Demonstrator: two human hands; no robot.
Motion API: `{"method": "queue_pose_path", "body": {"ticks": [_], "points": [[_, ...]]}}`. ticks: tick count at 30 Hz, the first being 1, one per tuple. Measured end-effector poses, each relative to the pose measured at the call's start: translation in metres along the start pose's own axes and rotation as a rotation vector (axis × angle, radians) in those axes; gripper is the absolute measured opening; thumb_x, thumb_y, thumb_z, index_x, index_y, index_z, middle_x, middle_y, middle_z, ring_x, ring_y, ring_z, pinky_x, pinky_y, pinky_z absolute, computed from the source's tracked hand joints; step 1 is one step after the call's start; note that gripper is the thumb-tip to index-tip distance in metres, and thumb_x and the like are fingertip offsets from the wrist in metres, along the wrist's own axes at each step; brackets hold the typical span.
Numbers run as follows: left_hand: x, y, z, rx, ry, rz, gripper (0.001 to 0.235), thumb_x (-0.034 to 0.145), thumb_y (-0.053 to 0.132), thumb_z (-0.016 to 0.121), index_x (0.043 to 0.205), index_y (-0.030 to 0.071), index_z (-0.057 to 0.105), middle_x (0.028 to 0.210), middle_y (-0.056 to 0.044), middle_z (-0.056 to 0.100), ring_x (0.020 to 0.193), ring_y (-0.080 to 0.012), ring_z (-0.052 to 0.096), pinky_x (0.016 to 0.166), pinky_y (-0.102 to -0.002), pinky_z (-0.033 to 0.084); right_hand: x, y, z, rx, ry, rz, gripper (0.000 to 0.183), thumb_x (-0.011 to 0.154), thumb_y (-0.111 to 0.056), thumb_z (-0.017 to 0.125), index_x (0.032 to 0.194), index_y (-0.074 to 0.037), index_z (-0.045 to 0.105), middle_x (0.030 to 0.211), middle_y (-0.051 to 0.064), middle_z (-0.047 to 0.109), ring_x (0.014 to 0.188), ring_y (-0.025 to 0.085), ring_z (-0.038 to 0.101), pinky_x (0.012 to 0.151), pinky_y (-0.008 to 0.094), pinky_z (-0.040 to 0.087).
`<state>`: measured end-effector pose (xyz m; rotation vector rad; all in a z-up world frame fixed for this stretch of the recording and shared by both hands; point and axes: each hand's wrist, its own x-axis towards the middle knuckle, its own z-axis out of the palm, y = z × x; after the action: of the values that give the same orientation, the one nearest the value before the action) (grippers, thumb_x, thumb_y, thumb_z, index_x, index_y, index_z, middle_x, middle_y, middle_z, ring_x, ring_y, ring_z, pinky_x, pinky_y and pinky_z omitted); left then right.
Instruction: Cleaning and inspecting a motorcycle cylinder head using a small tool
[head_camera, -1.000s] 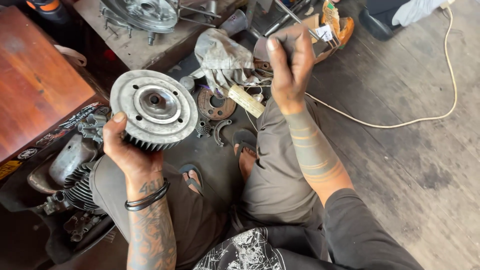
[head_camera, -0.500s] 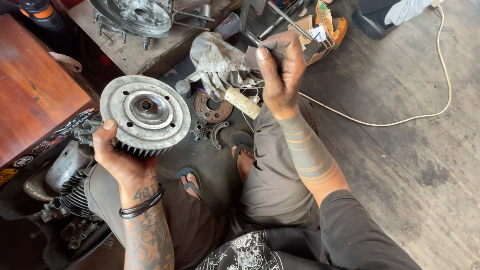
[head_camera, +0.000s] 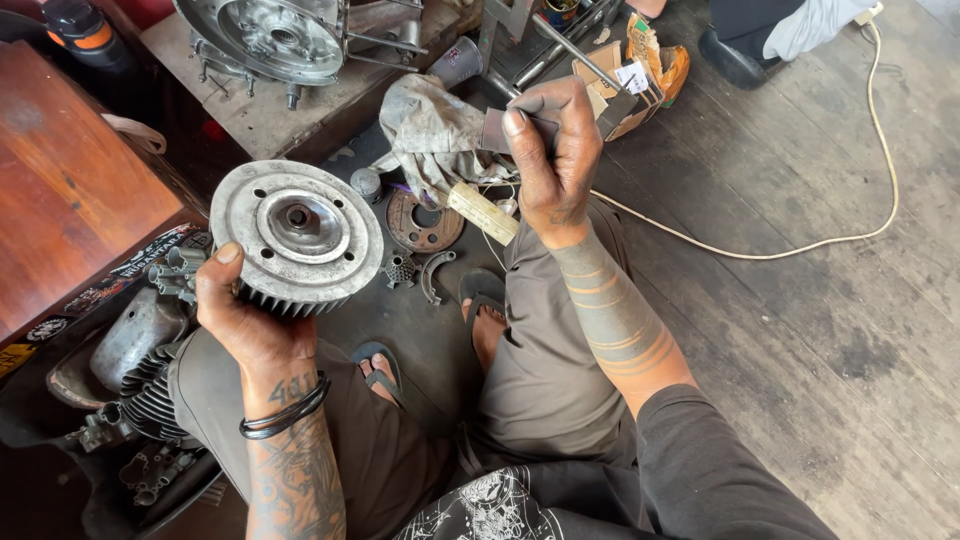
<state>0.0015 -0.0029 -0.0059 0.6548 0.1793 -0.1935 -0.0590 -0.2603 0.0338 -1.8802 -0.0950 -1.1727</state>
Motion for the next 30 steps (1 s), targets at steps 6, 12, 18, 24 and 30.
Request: {"method": "queue_pose_path", "body": {"ticks": [6, 12, 18, 24, 30], "points": [[0.0, -0.002, 0.002, -0.017, -0.003, -0.023, 0.039, 0.073, 0.025, 0.064, 0.102, 0.001, 0.072, 0.095, -0.01, 0.072, 0.089, -0.0231, 0.066, 0.083, -0.033, 0.054, -0.001, 0.001, -0.002, -0.011, -0.002, -0.015, 0.016, 0.104, -0.02, 0.055, 0.103, -0.004, 0.053, 0.096, 0.008, 0.055, 0.077, 0.015, 0.055, 0.07, 0.026, 0.048], [-0.001, -0.005, 0.0, 0.02, -0.018, -0.002, 0.033, 0.073, 0.025, 0.065, 0.096, 0.003, 0.072, 0.092, -0.008, 0.071, 0.087, -0.0232, 0.066, 0.081, -0.033, 0.053, -0.005, -0.001, -0.008, -0.051, 0.163, -0.162, 0.017, 0.1, -0.023, 0.057, 0.098, -0.007, 0.052, 0.095, 0.009, 0.051, 0.082, 0.02, 0.055, 0.074, 0.031, 0.048], [0.01, -0.013, -0.01, 0.042, 0.08, -0.017, 0.025, 0.074, 0.025, 0.068, 0.092, 0.006, 0.066, 0.089, -0.016, 0.07, 0.076, -0.0228, 0.069, 0.078, -0.041, 0.065, -0.012, 0.013, -0.016, 0.101, 0.284, -0.382, 0.02, 0.092, -0.016, 0.065, 0.09, 0.003, 0.057, 0.08, 0.014, 0.052, 0.062, 0.021, 0.054, 0.063, 0.031, 0.051], [-0.001, -0.005, -0.001, 0.029, -0.02, -0.026, 0.03, 0.074, 0.026, 0.064, 0.093, 0.004, 0.071, 0.089, -0.007, 0.07, 0.085, -0.0228, 0.065, 0.08, -0.033, 0.052, -0.017, -0.001, -0.002, 0.009, 0.037, -0.067, 0.019, 0.1, -0.017, 0.059, 0.114, -0.006, 0.052, 0.092, 0.006, 0.054, 0.062, 0.017, 0.062, 0.061, 0.025, 0.047], [-0.002, -0.003, 0.002, 0.024, -0.039, -0.023, 0.039, 0.073, 0.027, 0.064, 0.101, 0.002, 0.071, 0.096, -0.009, 0.072, 0.091, -0.0235, 0.066, 0.085, -0.033, 0.053, -0.002, -0.014, 0.003, 0.13, -0.12, 0.054, 0.031, 0.108, -0.019, 0.056, 0.132, -0.005, 0.043, 0.089, 0.008, 0.051, 0.059, 0.011, 0.043, 0.058, 0.025, 0.032]]}}
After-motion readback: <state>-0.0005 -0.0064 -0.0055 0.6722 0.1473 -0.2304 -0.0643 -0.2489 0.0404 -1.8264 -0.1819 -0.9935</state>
